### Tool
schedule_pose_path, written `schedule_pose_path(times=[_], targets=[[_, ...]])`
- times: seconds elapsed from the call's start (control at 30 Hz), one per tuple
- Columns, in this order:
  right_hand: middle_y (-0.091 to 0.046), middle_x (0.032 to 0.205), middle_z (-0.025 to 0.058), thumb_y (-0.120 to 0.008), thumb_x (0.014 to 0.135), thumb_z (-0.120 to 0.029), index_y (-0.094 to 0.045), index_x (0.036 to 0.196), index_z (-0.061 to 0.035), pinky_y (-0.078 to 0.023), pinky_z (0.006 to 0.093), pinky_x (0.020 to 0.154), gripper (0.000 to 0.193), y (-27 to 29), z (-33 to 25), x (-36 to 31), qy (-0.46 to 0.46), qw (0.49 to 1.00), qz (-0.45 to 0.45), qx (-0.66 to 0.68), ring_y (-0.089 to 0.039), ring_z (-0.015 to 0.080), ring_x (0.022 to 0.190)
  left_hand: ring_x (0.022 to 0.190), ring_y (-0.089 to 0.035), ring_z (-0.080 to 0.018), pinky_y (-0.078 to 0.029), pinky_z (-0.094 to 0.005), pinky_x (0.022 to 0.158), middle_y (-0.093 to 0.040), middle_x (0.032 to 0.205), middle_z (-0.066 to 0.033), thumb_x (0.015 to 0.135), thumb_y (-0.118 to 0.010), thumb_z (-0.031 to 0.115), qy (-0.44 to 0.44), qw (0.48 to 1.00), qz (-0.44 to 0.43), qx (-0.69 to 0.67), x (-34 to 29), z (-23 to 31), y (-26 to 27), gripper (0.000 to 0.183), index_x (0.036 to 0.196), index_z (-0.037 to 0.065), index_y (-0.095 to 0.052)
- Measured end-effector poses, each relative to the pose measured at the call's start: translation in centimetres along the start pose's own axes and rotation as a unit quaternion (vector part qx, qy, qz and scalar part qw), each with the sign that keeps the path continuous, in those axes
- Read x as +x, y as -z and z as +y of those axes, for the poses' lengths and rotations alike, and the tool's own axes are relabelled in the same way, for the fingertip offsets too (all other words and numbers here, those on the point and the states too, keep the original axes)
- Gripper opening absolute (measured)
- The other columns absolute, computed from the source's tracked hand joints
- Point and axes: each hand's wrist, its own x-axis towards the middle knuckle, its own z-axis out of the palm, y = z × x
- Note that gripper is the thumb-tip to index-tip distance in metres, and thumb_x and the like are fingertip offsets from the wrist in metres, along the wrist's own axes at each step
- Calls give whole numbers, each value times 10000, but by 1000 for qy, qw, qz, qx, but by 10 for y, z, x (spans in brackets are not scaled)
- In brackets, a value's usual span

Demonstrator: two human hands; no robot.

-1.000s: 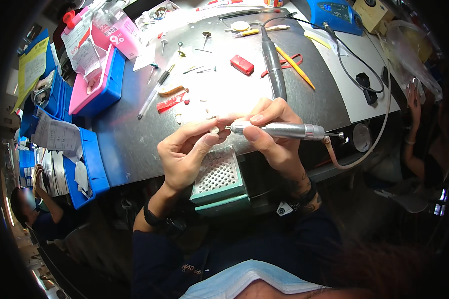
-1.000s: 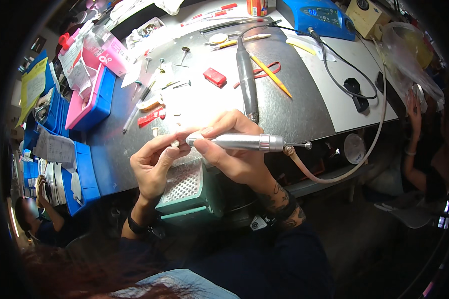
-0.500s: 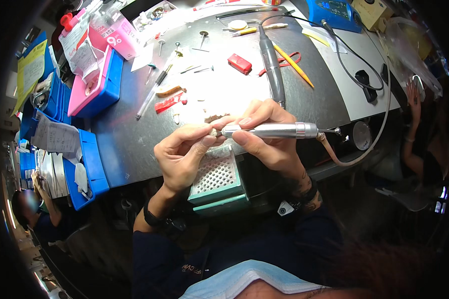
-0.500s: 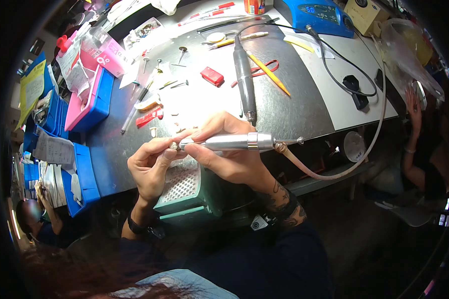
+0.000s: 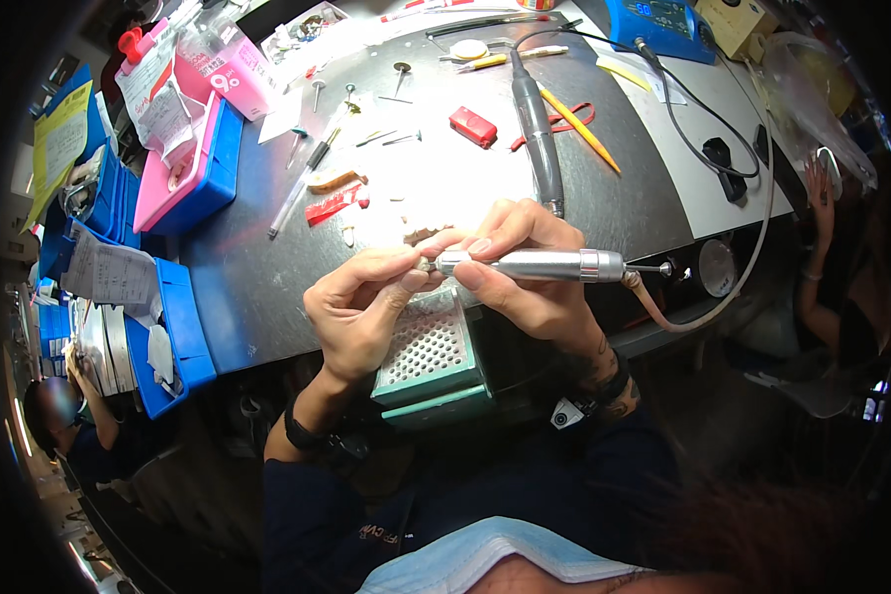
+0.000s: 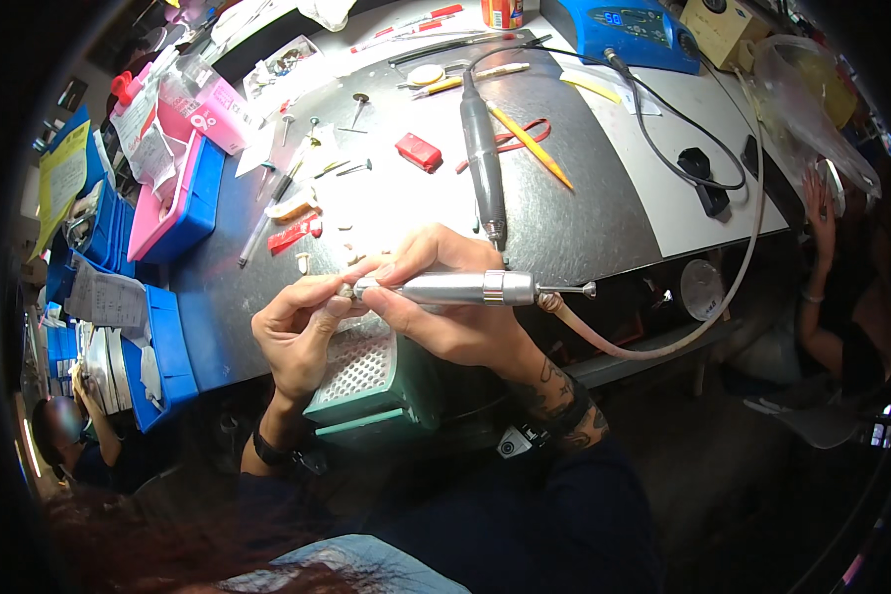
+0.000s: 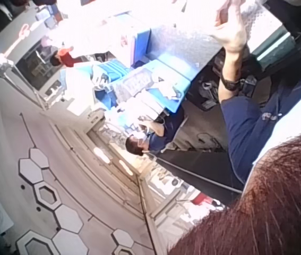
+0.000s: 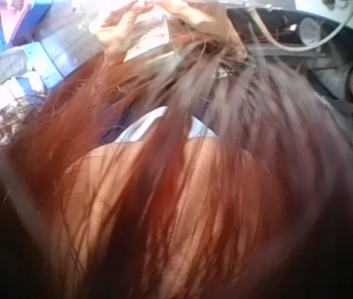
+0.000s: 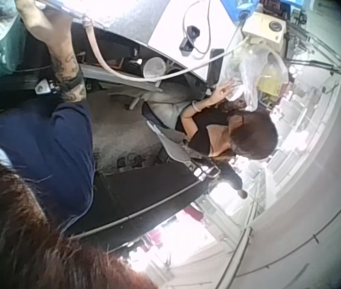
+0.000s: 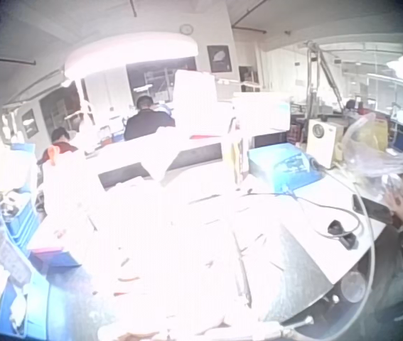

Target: Grinding and shaping a dental prosthesis using a hand-held rotary tool at a lab bench.

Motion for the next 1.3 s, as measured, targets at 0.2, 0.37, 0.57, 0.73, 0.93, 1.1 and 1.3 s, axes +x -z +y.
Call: schedule_pose_path(times=[0.2,0.37,0.57,0.73,0.93,1.1,1.3], targets=[[-651,839,122,-670,813,24,-553,879,-11,-478,238,658,139,1,-1,-1,-25,999,-11,-24,-617,104,753,926,-651,-264,-582,-377,825,-629,1003,-203,854,-577,-114,0,1000,0,-20,0,0,-1,159,1008,-98,-612],[-666,870,144,-658,821,32,-546,876,-13,-478,236,659,133,-2,0,0,-17,999,10,30,-600,95,734,928,-651,-267,-582,-383,829,-628,1005,-203,854,-573,-117,4,1000,-1,-9,0,0,0,157,1007,-106,-609],[-613,820,103,-658,816,43,-538,859,-4,-517,290,734,136,-2,1,1,0,999,-4,36,-667,194,877,917,-656,-268,-583,-382,827,-632,1000,-204,857,-573,-113,4,1000,-4,-6,-1,-1,2,156,1008,-105,-610],[-586,803,92,-655,816,47,-538,851,-2,-521,303,749,131,2,0,2,-2,1000,-13,15,-670,233,921,910,-661,-271,-582,-376,823,-638,999,-210,860,-579,-100,8,1000,-8,-6,1,1,1,153,1010,-99,-611],[-592,802,88,-648,820,46,-538,862,-3,-515,288,737,127,2,-3,1,-24,1000,-2,20,-664,206,898,898,-669,-277,-582,-374,815,-647,985,-206,865,-585,-82,6,1000,-9,3,0,1,1,148,1010,-98,-610],[-594,798,86,-649,820,44,-538,889,-7,-477,238,662,141,-2,0,0,-6,999,17,40,-620,128,758,876,-674,-260,-587,-360,778,-652,970,-197,887,-583,-29,36,999,10,-13,1,5,-3,193,1072,-83,-570],[-579,825,90,-653,816,51,-538,897,-15,-514,278,725,155,-1,-3,-5,-24,999,44,-5,-661,190,868,927,-664,-279,-572,-373,836,-642,996,-235,859,-593,-84,35,999,4,-12,3,7,-4,200,1056,-106,-568]])
